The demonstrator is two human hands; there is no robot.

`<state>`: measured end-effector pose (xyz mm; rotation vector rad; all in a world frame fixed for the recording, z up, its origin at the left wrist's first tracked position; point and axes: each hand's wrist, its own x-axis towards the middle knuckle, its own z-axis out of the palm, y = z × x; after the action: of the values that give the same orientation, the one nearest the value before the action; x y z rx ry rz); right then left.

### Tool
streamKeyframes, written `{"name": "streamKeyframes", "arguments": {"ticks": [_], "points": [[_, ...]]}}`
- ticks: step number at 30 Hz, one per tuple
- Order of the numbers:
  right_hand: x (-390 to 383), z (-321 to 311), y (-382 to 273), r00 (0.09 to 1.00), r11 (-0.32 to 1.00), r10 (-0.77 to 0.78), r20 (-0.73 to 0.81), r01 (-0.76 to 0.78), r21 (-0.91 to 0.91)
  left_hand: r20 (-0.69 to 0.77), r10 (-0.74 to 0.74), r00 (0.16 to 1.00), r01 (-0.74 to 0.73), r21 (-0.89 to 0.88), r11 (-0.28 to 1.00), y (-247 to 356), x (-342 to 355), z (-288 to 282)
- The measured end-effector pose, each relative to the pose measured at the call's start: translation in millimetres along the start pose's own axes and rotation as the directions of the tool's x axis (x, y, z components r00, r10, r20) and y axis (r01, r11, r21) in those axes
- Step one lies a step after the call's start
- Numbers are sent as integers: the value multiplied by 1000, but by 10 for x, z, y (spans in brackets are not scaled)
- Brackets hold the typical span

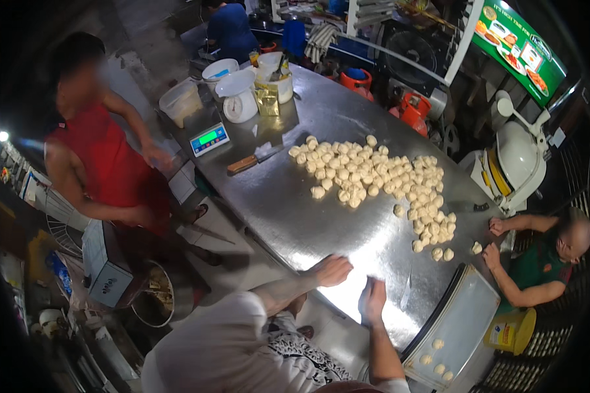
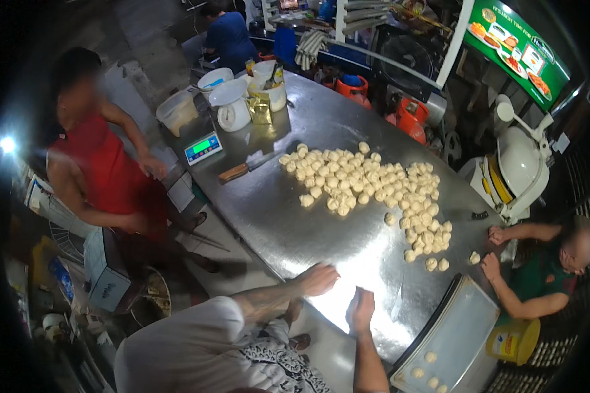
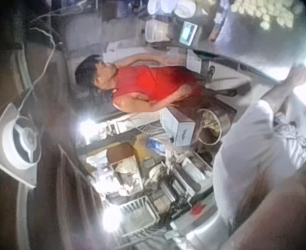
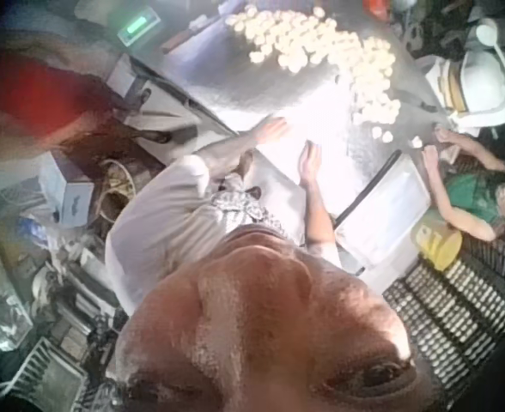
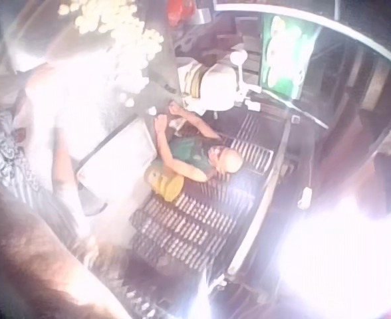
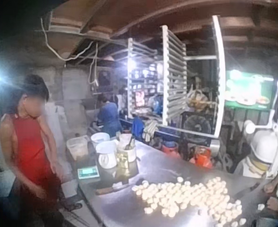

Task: The person rolls small pieces of dough into balls by hand and places them on a metal tray, using a metal scraper to cut and arrange the dough.

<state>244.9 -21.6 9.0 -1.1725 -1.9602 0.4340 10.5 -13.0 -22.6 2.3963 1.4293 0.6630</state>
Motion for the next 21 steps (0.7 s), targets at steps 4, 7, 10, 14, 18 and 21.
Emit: {"name": "streamKeyframes", "arguments": {"ticks": [4,7,10,14,18,21], "points": [[-15,-416,284,954,965,-164,253,208,-161,-89,-46,995,46,-6,999,-241,14,-260],[634,102,36,976,945,-218,26,218,-243,-132,-87,987,94,48,994,-129,536,-296],[427,336,-214,996,996,42,-84,-48,-71,-22,-105,994,105,-14,994,-79,205,-128],[-119,-283,9,994,994,-105,17,106,-11,58,-116,992,121,-97,988,-226,-249,-207],[338,-116,249,952,925,-306,-15,293,-242,-49,-155,987,156,29,987,-154,465,-279],[420,162,-154,991,982,98,-93,-112,-153,-99,-31,995,39,81,996,-161,548,-81]]}}
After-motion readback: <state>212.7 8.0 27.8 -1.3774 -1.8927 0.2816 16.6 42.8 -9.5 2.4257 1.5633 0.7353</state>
